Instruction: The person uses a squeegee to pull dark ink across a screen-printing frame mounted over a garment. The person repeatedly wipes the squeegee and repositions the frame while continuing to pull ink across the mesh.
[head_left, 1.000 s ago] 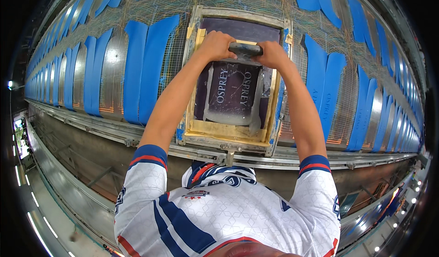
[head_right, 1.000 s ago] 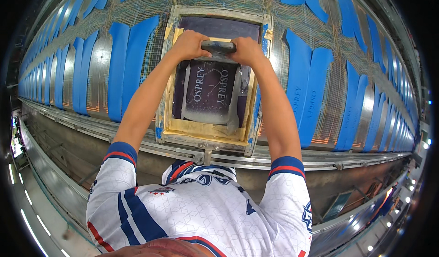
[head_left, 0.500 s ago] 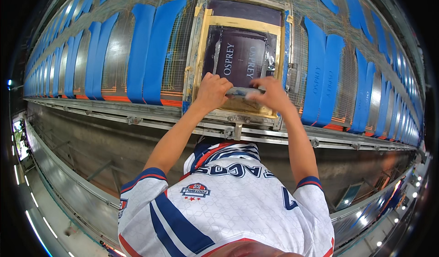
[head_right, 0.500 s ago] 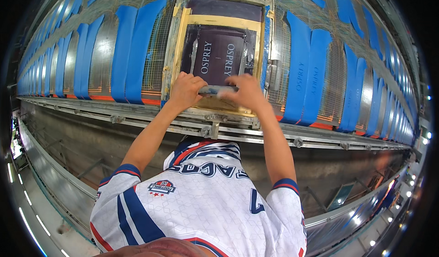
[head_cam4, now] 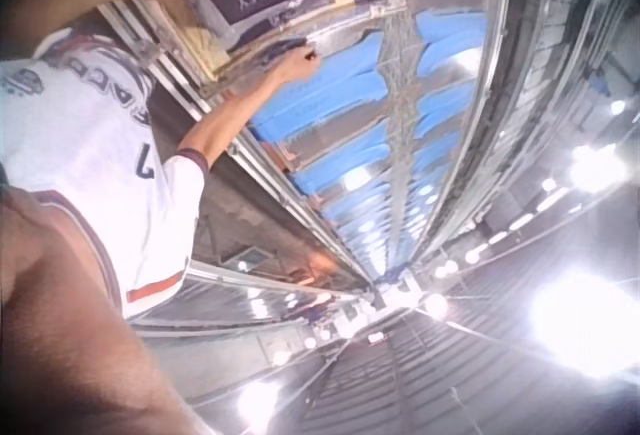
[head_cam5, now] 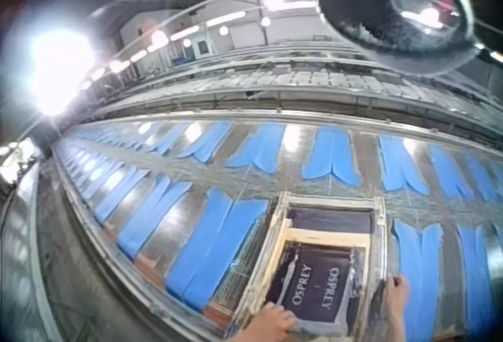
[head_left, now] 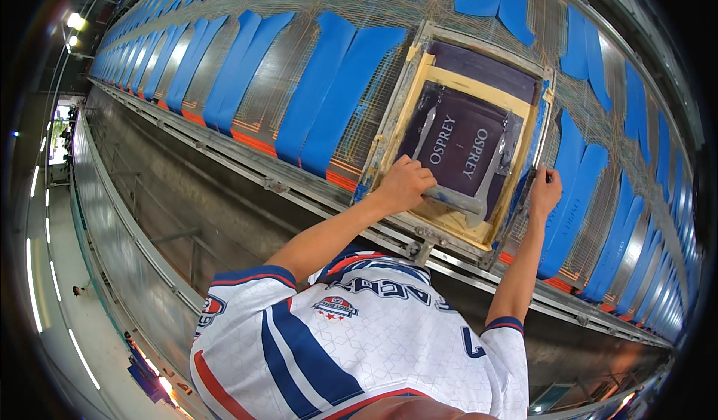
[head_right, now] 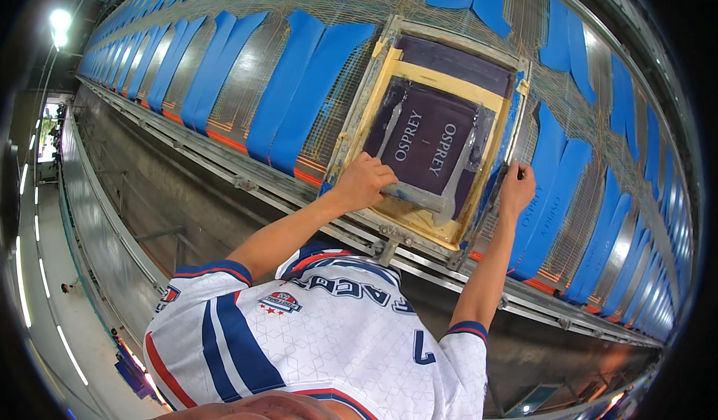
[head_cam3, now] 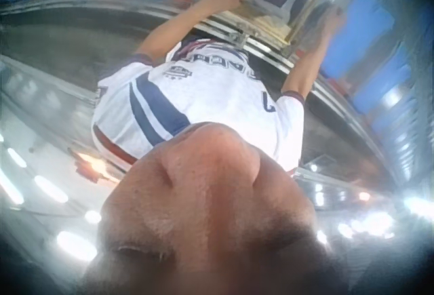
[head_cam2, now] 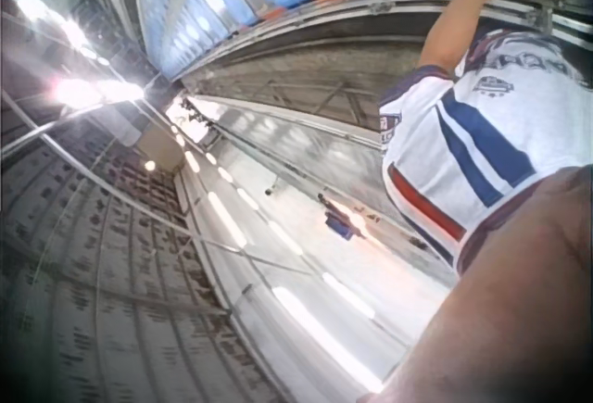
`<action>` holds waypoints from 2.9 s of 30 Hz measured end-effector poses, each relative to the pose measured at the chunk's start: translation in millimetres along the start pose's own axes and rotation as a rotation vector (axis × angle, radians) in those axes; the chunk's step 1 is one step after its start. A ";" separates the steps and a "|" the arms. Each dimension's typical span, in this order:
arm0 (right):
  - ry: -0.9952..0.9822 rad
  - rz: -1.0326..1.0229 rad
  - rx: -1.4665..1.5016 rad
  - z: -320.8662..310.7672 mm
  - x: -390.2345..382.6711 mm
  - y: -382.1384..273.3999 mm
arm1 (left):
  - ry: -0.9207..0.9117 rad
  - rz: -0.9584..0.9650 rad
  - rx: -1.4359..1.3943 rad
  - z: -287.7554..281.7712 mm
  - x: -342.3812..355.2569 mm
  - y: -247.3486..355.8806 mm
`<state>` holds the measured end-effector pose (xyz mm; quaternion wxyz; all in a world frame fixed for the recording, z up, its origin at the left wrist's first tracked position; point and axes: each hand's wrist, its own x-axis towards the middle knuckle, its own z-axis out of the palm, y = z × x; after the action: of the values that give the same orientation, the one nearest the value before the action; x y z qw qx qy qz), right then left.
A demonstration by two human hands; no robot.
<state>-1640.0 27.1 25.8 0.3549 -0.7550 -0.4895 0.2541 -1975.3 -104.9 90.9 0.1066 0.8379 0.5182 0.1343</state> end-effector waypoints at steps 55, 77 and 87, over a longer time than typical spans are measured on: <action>-0.668 -0.743 -0.296 225.4 -223.8 -260.2 | -0.253 -0.018 -0.033 -122.2 -83.2 -273.1; -0.667 -0.719 -0.413 252.6 -157.5 -277.3 | -0.176 0.020 0.083 -119.7 -15.1 -304.9; 0.040 -0.573 -0.123 225.6 -145.5 -201.0 | -0.028 0.043 0.022 -126.8 -104.3 -259.5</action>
<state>-1974.2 12.2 49.1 0.3751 -0.6109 -0.6902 0.0986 -2280.3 -79.2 115.9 0.1018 0.8519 0.4997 0.1192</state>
